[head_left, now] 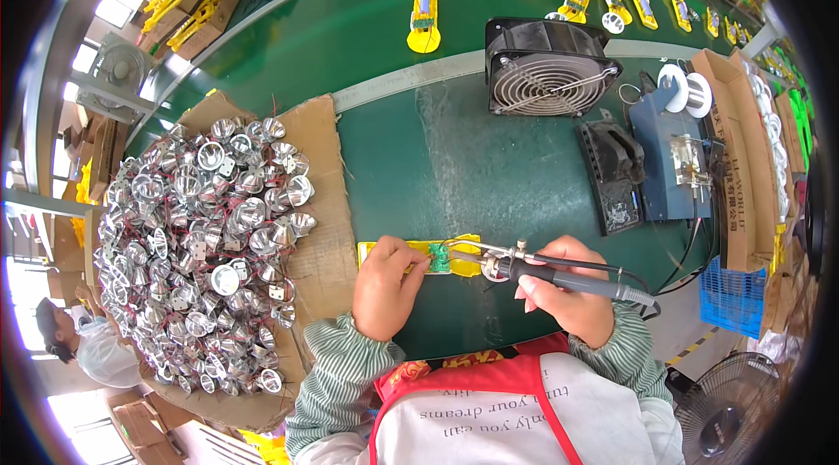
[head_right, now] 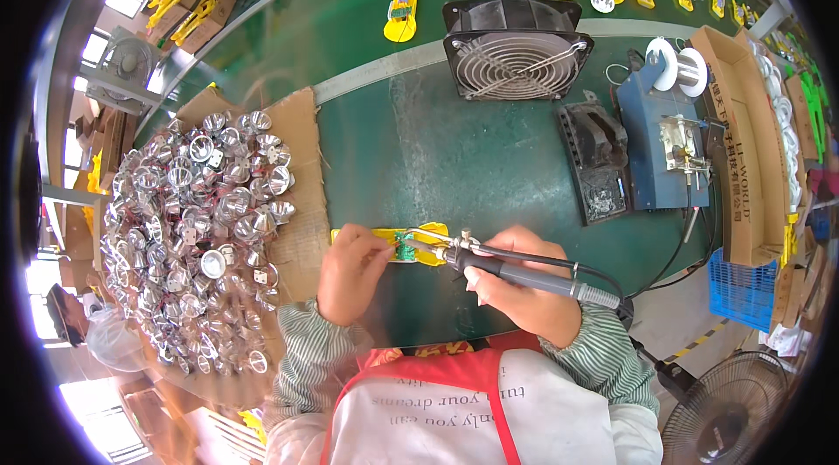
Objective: The person solders wire connections to flashlight circuit boards and casings using a soldering iron, attaches the light reflectors, and places the assembled flashlights onto the conveyor belt.
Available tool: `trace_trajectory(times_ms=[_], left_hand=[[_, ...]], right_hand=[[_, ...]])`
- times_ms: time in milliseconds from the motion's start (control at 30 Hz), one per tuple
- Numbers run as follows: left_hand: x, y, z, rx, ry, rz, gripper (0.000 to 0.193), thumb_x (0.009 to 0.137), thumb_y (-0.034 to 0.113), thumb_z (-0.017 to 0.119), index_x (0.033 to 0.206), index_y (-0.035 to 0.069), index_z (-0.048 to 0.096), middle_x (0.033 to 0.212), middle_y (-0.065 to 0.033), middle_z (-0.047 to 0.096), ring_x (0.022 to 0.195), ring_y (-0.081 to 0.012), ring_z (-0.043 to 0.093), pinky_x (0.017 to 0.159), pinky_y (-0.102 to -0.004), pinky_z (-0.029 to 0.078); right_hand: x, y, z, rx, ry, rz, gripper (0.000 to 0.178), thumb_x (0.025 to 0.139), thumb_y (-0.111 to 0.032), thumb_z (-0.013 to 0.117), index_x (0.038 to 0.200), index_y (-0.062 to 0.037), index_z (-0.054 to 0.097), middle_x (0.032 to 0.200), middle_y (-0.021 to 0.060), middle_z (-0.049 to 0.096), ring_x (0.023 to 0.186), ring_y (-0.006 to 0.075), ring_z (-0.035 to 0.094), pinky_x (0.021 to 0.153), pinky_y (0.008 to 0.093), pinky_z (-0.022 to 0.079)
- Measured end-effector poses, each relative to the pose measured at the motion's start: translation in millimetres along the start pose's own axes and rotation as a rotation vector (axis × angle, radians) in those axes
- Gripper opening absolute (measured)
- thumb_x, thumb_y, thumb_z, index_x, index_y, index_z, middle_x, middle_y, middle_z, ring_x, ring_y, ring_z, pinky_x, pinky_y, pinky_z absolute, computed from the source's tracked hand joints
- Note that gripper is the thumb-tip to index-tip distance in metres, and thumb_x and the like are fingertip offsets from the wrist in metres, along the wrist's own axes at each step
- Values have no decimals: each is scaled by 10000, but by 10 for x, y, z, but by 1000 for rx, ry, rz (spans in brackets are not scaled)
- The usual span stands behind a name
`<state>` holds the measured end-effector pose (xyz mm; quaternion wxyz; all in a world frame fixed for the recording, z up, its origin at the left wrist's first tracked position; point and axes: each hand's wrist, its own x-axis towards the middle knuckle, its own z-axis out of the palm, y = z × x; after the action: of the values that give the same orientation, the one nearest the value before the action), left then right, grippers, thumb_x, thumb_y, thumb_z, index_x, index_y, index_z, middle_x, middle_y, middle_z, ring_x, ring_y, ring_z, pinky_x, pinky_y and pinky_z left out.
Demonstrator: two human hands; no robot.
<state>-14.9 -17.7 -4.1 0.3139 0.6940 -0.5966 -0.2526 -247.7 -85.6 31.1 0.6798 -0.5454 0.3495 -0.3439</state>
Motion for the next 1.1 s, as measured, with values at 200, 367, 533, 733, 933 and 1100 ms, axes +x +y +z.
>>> trace_trajectory(times_ms=[200, 367, 533, 733, 933, 1100], left_hand=[[38, 26, -19, 137, -51, 119, 85, 737, 34, 635, 804, -14, 613, 896, -128, 553, 783, -277, 572, 657, -342, 486], [55, 27, -35, 160, -71, 131, 82, 735, 36, 630, 797, -15, 614, 895, -126, 553, 795, -285, 564, 679, -350, 474], [78, 38, -55, 141, -97, 118, 80, 738, 44, 625, 789, -17, 614, 891, -125, 556, 798, -283, 563, 681, -355, 469], [91, 54, -64, 127, -118, 89, 61, 734, 31, 614, 778, -10, 612, 883, -130, 556, 800, -305, 557, 700, -369, 465], [108, 66, -83, 133, -126, 116, 62, 737, 39, 614, 775, -9, 614, 881, -129, 558, 793, -307, 560, 694, -371, 467], [109, 48, -77, 134, -130, 120, 57, 742, 41, 610, 773, -6, 614, 883, -131, 558, 795, -309, 559, 698, -370, 466]], right_hand=[[11, 144, 22, -30, -65, 102, 120, 796, 20, 588, 859, 40, 487, 736, 145, 623, 594, 126, 603, 515, 238, 491], [38, 230, 44, 20, -41, 121, 134, 782, -16, 628, 860, 30, 529, 733, 93, 628, 618, 97, 607, 512, 223, 503], [62, 258, 39, 21, -55, 137, 137, 779, -14, 630, 864, 28, 530, 732, 87, 628, 615, 94, 604, 511, 222, 499], [80, 276, 36, -26, -73, 74, 139, 779, -11, 630, 873, 21, 532, 727, 85, 631, 605, 92, 601, 508, 222, 490], [78, 200, 17, -77, -88, 46, 121, 800, 6, 601, 856, 39, 500, 722, 133, 622, 590, 118, 600, 507, 233, 480], [62, 164, -6, -42, -62, 50, 123, 795, 15, 602, 853, 41, 497, 726, 141, 621, 590, 125, 604, 505, 234, 484]])
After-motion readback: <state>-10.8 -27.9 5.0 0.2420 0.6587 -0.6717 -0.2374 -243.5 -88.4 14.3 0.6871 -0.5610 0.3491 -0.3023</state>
